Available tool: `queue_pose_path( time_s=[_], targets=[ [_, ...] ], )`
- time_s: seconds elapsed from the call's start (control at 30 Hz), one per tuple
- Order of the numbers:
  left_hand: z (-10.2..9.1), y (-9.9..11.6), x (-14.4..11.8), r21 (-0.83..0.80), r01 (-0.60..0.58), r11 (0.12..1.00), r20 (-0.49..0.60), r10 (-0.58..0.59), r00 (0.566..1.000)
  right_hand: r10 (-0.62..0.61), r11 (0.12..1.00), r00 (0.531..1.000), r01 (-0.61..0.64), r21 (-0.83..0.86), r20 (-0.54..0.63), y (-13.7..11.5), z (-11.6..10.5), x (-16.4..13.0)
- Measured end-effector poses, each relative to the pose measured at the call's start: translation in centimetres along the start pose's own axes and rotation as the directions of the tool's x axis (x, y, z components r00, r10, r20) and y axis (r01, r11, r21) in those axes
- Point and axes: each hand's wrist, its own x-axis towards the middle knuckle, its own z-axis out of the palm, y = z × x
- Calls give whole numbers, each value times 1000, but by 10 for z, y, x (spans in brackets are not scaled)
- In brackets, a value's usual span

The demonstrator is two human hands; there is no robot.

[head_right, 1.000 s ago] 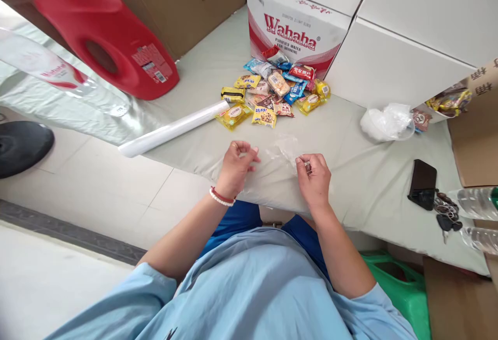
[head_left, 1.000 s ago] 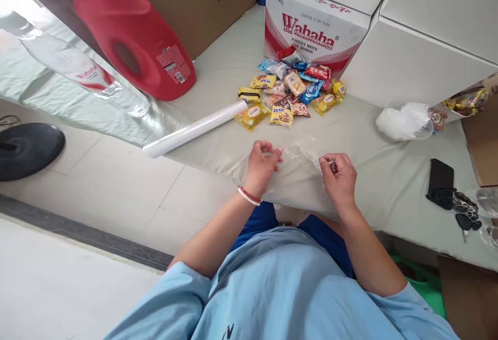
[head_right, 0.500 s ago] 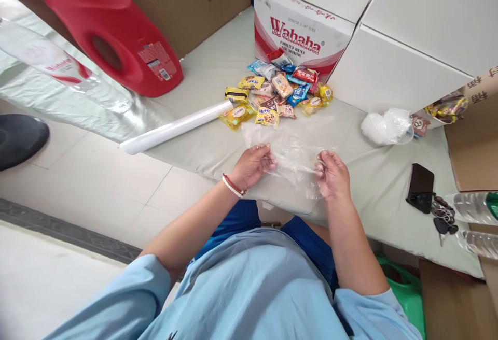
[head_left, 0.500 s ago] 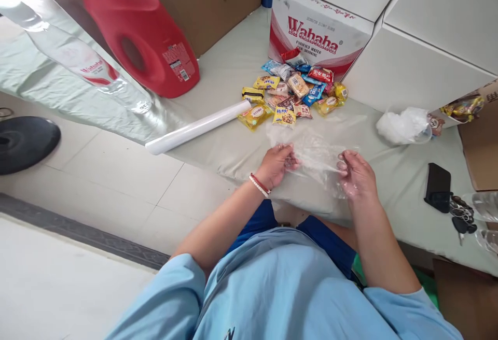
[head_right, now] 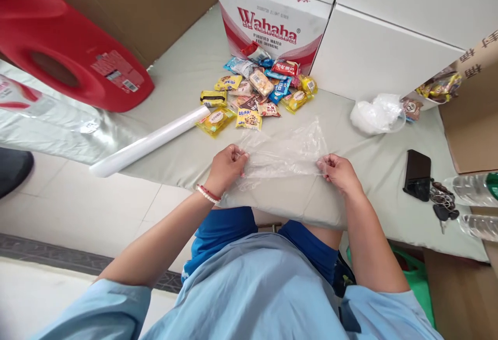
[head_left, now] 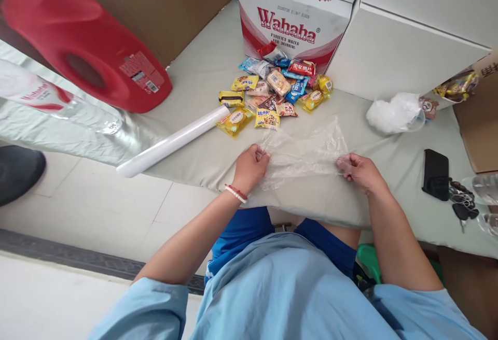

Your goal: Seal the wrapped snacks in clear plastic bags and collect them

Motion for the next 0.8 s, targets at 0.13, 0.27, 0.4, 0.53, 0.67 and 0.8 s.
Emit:
queue_pose_path(
  time_s=[0.13, 0.27, 0.4, 0.53, 0.67, 0.8],
  targets=[
    [1, -9, -27, 263, -128, 956, -152, 172, 973, -332, 859, 935, 245, -449, -127, -11, -18, -7],
    [9, -14, -45, 605, -412, 682, -185, 623, 760, -679, 574, 733, 567, -591, 43, -34, -9, -19],
    [14, -18, -51, 657, -655, 373, 188, 760, 622, -705, 416, 639, 724, -550, 308, -43, 26, -15],
    [11, -15, -55, 552, -733, 398, 349, 688, 636, -645, 316, 574, 801, -508, 505, -42, 56, -6],
    [6, -3, -51, 570, -617, 542, 137, 678, 722, -730, 265, 449, 881, -392, 515, -36, 64, -8],
    [4, 3, -36, 696, -531, 484, 195, 584, 788, -838, 269, 396, 898, -347, 376, -22, 48, -21]
  ],
)
